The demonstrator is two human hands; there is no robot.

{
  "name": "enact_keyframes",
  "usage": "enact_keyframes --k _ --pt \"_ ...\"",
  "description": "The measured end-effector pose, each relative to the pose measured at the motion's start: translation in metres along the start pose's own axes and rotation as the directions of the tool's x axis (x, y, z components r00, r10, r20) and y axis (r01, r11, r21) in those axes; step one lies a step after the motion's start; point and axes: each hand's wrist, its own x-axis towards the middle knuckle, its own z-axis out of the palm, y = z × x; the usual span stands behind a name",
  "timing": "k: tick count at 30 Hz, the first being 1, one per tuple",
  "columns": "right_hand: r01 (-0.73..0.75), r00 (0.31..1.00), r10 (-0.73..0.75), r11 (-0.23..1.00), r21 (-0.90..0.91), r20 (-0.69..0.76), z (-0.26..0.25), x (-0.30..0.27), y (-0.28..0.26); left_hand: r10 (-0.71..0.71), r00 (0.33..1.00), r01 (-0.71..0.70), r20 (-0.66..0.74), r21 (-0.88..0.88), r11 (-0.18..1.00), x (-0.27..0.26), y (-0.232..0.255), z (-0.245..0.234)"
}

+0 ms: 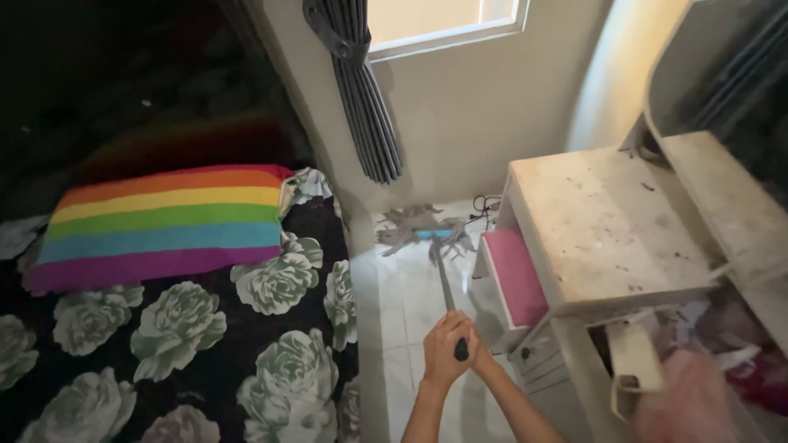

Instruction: The recorder is mopping the tile floor throughout a home interior.

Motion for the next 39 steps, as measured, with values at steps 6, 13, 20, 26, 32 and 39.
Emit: enact_keyframes --k 6,13,20,26,32,39 --pt "-0.032 0.995 0.017 0.987 0.16 0.095 -0.005 -0.075 -0.031 -0.045 0.998 0.042 0.052 0.065 0.997 -0.052 0.079 -0.008" --pt "-0.129 0.987 0.159 0.711 0.691 0.021 -0.001 -0.185 -0.059 -0.036 0.999 0.036 -0.004 0.018 0.999 -0.123 0.166 -0.008" --pt "0.06 0.982 -0.105 0.961 -0.268 -0.159 0.048 -0.224 -0.163 -0.024 0.998 0.014 -0.064 -0.153 0.988 -0.15 0.216 -0.059" --pt "-0.027 0.993 -0.041 0.826 -0.563 -0.107 0.07 -0.233 -0.196 -0.144 0.986 0.113 -0.08 -0.306 0.945 -0.17 0.227 -0.067" --pt "0.002 0.998 -0.03 0.897 -0.443 -0.055 0.032 -0.243 -0.153 -0.156 0.985 0.124 -0.075 -0.329 0.936 -0.187 0.211 -0.032" --pt "0.339 0.925 -0.379 0.806 -0.485 0.017 -0.006 -0.258 -0.125 0.009 0.996 -0.025 -0.086 -0.18 0.983 -0.196 0.203 -0.004"
